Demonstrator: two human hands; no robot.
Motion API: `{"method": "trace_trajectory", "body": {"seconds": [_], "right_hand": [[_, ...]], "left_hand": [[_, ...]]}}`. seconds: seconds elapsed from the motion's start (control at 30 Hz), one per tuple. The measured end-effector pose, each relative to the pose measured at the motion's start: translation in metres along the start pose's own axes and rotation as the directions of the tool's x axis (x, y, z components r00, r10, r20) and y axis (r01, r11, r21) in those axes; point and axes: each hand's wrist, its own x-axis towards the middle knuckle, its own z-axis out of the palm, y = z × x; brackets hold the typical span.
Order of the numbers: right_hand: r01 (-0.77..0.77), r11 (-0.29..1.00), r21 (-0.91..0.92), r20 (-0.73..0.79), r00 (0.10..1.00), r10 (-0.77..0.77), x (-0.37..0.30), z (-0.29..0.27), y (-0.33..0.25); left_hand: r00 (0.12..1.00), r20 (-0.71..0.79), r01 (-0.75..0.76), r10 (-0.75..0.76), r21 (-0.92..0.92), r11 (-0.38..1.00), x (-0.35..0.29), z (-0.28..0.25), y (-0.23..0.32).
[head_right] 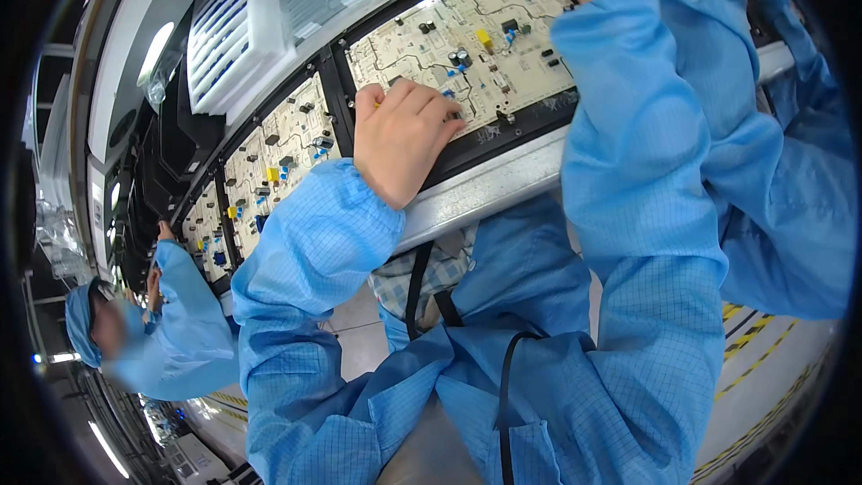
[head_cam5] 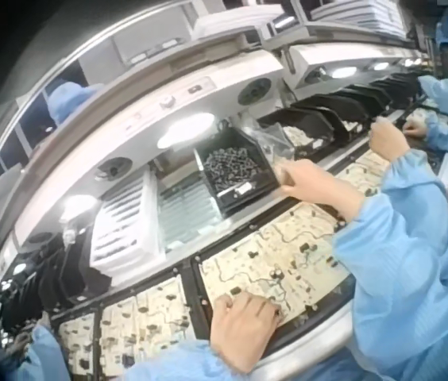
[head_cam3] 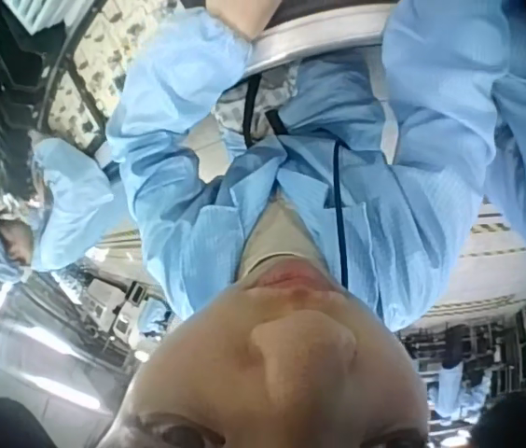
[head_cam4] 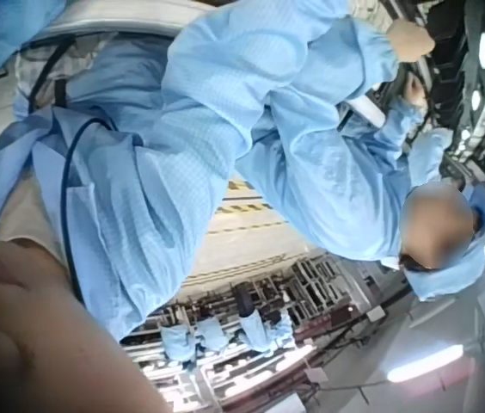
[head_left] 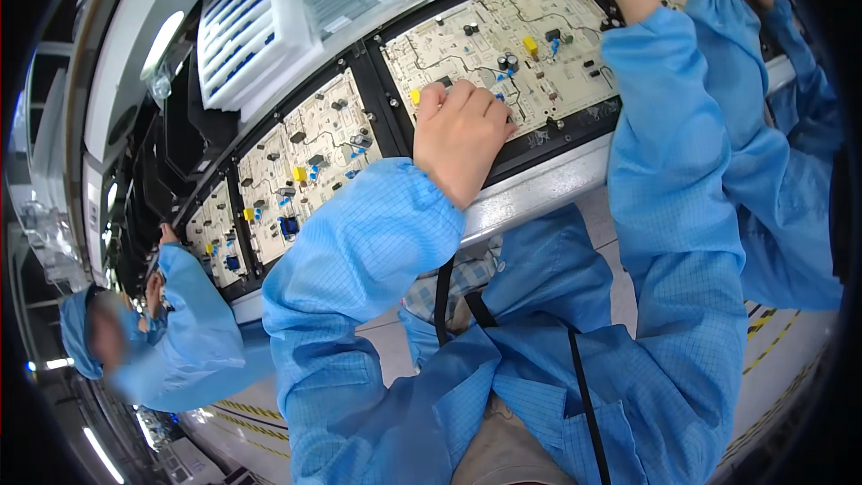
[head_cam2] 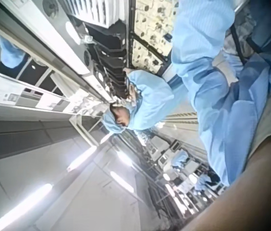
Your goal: Placing electronic components onto circuit boards on an assembly line.
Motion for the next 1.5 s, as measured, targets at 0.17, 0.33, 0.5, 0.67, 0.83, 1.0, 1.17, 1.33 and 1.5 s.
{"method": "trace_trajectory", "body": {"seconds": [0.17, 0.33, 0.5, 0.67, 0.83, 1.0, 1.17, 1.33, 1.5], "right_hand": [[-0.207, 0.978, -0.017, 0.421, 0.886, 0.195, -0.017, -0.029, 0.011], [-0.101, 0.995, 0.01, 0.538, 0.839, 0.079, -0.021, -0.029, 0.023], [-0.111, 0.994, -0.011, 0.568, 0.817, 0.098, -0.028, -0.021, 0.021], [-0.127, 0.991, 0.046, 0.538, 0.839, 0.082, -0.028, -0.012, 0.025], [-0.178, 0.984, 0.002, 0.393, 0.905, 0.163, -0.016, -0.021, -0.003], [-0.15, 0.989, 0.006, 0.36, 0.923, 0.138, -0.016, -0.022, -0.002], [-0.121, 0.992, 0.037, 0.311, 0.945, 0.103, -0.017, -0.023, -0.01], [-0.093, 0.996, -0.013, 0.323, 0.942, 0.092, -0.018, -0.029, -0.011], [-0.096, 0.995, 0.041, 0.328, 0.941, 0.077, -0.016, -0.027, -0.014]], "left_hand": [[1.0, 0.017, 0.02, -0.02, -0.041, 0.999, 0.002, 0.0, 0.002], [0.998, 0.0, 0.057, -0.057, -0.078, 0.995, 0.0, 0.0, 0.004], [1.0, -0.022, 0.021, -0.018, 0.15, 0.988, -0.004, 0.005, 0.012], [0.995, -0.091, 0.039, -0.039, 0.005, 0.999, -0.004, 0.011, 0.005], [0.995, -0.068, 0.067, -0.078, -0.155, 0.986, -0.003, 0.01, -0.006], [0.997, 0.0, 0.077, -0.078, -0.156, 0.985, 0.0, 0.012, -0.009], [0.99, 0.044, 0.14, -0.133, -0.238, 0.961, -0.001, 0.012, -0.008], [0.991, 0.034, 0.136, -0.132, -0.2, 0.97, 0.002, 0.008, -0.002], [0.993, 0.004, 0.12, -0.12, -0.078, 0.99, 0.001, 0.007, 0.004]]}}
